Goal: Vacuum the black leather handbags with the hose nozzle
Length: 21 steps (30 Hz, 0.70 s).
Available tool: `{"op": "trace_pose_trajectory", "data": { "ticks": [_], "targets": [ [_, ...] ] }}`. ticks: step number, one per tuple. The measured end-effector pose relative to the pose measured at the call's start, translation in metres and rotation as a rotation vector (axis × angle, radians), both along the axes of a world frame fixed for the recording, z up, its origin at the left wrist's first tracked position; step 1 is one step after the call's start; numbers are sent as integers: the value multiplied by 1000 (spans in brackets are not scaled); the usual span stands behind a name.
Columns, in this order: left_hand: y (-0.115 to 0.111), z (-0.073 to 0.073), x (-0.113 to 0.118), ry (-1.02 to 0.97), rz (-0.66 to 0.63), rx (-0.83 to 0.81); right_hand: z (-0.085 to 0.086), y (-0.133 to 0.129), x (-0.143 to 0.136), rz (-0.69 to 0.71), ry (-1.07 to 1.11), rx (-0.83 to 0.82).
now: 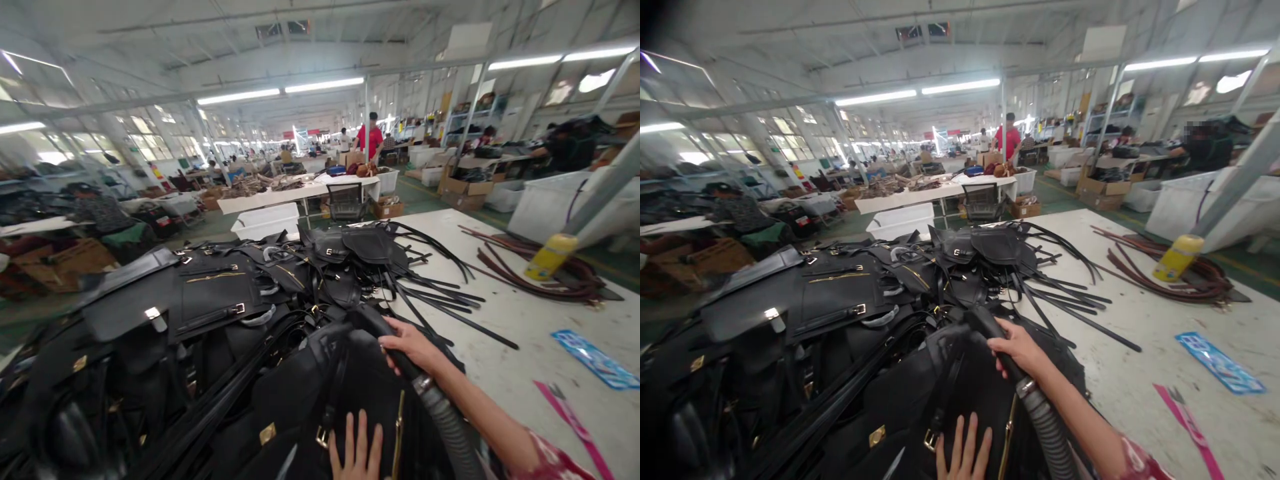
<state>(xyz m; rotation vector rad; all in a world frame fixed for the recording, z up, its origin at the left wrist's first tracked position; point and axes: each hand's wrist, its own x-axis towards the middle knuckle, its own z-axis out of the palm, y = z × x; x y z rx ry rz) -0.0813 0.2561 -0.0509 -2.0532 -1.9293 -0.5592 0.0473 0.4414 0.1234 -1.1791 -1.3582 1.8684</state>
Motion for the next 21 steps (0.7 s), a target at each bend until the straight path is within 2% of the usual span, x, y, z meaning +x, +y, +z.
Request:
{"op": "trace_pose_trajectory", "data": {
  "ticks": [4,7,9,11,13,15,16,17,18,21],
  "targets": [
    [2,2,1,-68,-30,-38,10,-35,36,-64,-57,-52],
    [-1,7,1,-138,-42,-84,6,-66,56,-135,-87,-92],
    [-1,20,-2,-217,-79,-99,-1,-85,72,-243,-115,-109],
    [8,44,-13,-325,-131,-73,-11,-102,91,-414,-172,-117],
    [30,73,-29,-486,-125,-52,-19,-115,111,-568,-233,-130],
    [65,98,-48,-752,3,-122,-21,-125,126,-630,-263,-148],
    [84,106,-56,-952,100,-167,-20,-128,130,-617,-264,-149],
    [102,111,-64,-1148,172,-243,-17,-129,130,-580,-255,-142],
    [119,112,-69,-1244,199,-300,-12,-130,127,-526,-235,-132],
    [146,103,-75,-1421,183,-410,7,-125,98,-309,-111,-105]
  ]
}}
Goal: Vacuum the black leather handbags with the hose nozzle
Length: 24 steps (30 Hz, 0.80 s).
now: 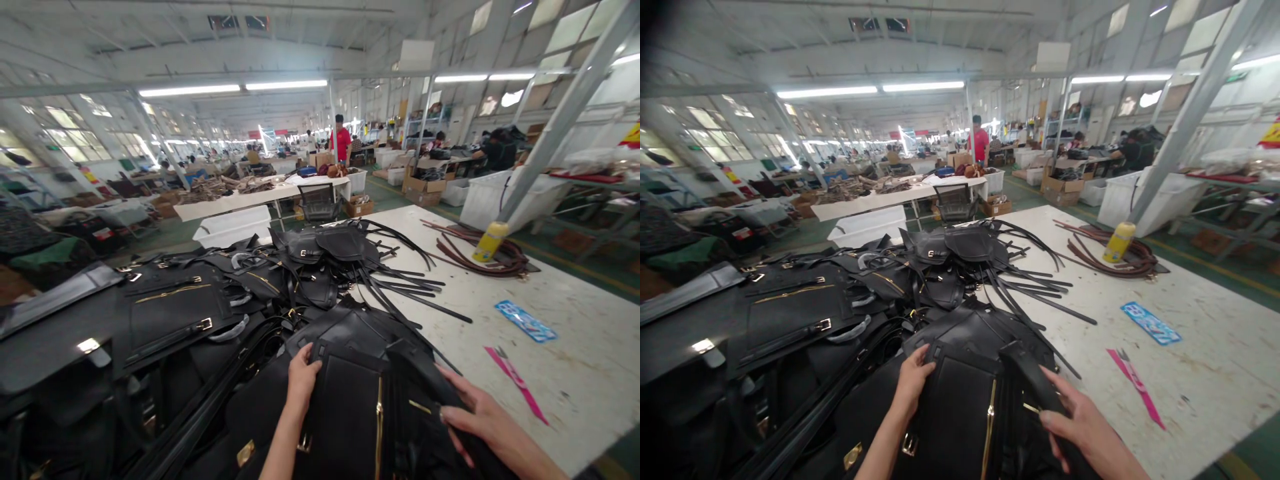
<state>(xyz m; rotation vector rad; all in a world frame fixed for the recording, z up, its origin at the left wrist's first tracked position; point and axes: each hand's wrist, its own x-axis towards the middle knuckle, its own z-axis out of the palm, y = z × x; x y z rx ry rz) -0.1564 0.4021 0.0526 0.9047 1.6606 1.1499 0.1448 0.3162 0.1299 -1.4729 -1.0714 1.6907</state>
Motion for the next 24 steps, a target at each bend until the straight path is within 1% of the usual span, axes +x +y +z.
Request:
{"op": "trace_pose_trajectory", "data": {
  "ticks": [2,4,7,10,13,15,16,18,20,22,24],
  "targets": [
    [1,-7,1,-96,-13,6,9,9,-29,138,107,13],
    [-6,-10,1,-171,-12,23,11,22,-57,233,193,23],
    [-14,-9,0,-251,-5,48,-1,44,-93,314,224,-7],
    [-17,-12,0,-297,30,71,-19,65,-115,315,225,-13],
    [-16,-18,0,-341,72,76,-28,79,-120,222,230,36],
    [-14,-19,-1,-379,87,66,-26,80,-114,167,246,61],
    [-13,-19,-1,-400,90,58,-24,77,-110,162,257,58],
    [-12,-16,-3,-450,83,38,-20,67,-102,190,283,23],
    [-12,-12,-4,-513,43,11,-19,55,-98,233,302,-29],
    [-13,-8,-4,-575,-13,-18,-23,49,-101,253,314,-69],
    [-15,-7,-3,-611,-40,-41,-28,52,-109,249,317,-90]
  ]
}}
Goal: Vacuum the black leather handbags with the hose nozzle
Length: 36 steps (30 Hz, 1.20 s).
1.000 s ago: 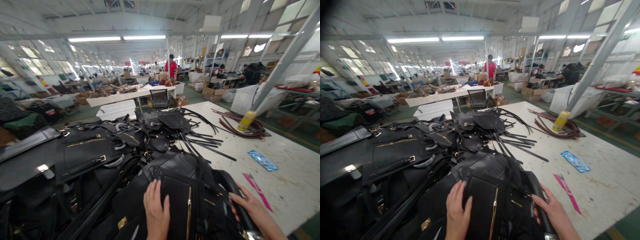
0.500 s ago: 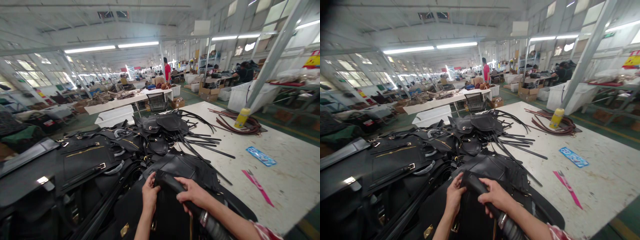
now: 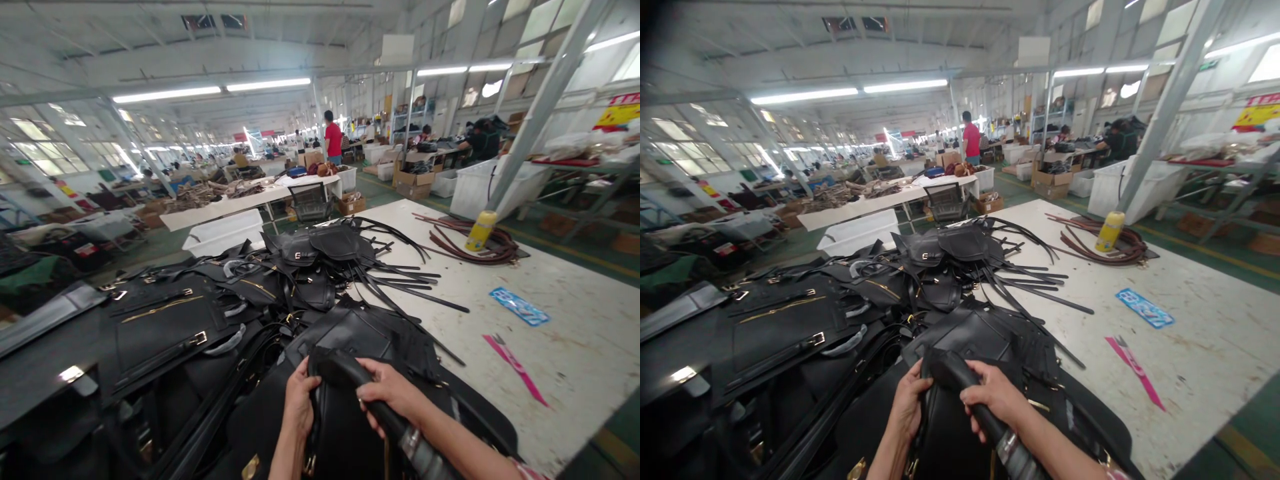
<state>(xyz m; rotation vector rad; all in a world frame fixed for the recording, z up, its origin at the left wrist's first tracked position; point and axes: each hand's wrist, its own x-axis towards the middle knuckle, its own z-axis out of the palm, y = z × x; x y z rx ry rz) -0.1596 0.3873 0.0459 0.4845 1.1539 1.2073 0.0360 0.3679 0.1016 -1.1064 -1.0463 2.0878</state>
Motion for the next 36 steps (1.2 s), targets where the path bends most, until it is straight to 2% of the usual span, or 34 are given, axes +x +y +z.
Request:
{"op": "trace_pose_trajectory", "data": {
  "ticks": [4,7,10,14,19,23,25,27,30,34,36],
  "targets": [
    [-1,-1,4,-20,-15,-30,-2,31,-22,14,6,9],
    [1,2,8,-42,-61,-25,7,60,-33,14,17,50],
    [5,5,7,-22,-85,2,22,76,-24,-41,17,100],
    [9,0,4,171,-71,6,37,68,28,-165,-11,162],
    [17,-10,5,321,-91,-31,41,12,110,-292,-138,133],
    [20,-2,1,422,-154,-40,24,-48,136,-294,-204,54],
    [18,5,-4,490,-181,-16,10,-71,136,-265,-212,-7],
    [13,11,-10,591,-225,18,-5,-82,132,-239,-216,-62],
    [-1,15,-18,709,-288,2,-24,-73,122,-219,-214,-78],
    [-33,14,-25,707,-162,-61,-39,-32,106,-241,-220,-4],
    [-54,12,-28,672,-187,-47,-43,-12,96,-252,-226,36]
  ]
}}
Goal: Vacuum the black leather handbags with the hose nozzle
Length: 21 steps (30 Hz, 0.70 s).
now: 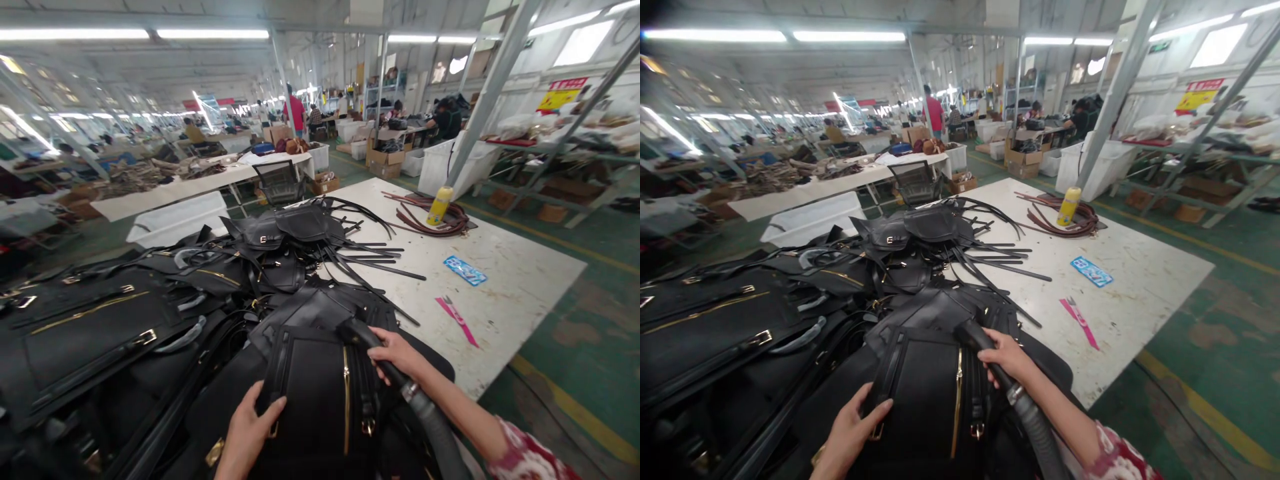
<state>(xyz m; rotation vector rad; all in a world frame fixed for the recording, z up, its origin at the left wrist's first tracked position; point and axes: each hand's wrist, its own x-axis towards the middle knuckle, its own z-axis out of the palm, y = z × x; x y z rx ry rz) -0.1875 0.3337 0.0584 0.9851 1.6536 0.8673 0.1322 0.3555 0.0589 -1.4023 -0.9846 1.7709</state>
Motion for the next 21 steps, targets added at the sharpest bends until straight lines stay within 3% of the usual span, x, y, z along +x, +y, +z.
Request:
{"op": "trace_pose_trajectory", "data": {
  "ticks": [4,7,10,13,17,21],
  "targets": [
    [-31,1,-8,-39,-62,-27,12,14,-11,-22,-1,91],
    [-29,8,-23,-98,124,28,36,5,-9,-27,7,149],
    [-8,11,-47,-141,384,122,60,-12,-3,3,6,181],
    [9,7,-71,-131,525,139,74,-32,-2,60,-1,172],
    [-1,-2,-82,-196,542,92,70,-61,-11,189,-1,69],
    [-40,-7,-80,-300,520,40,52,-79,-28,270,57,-5]
  ]
}}
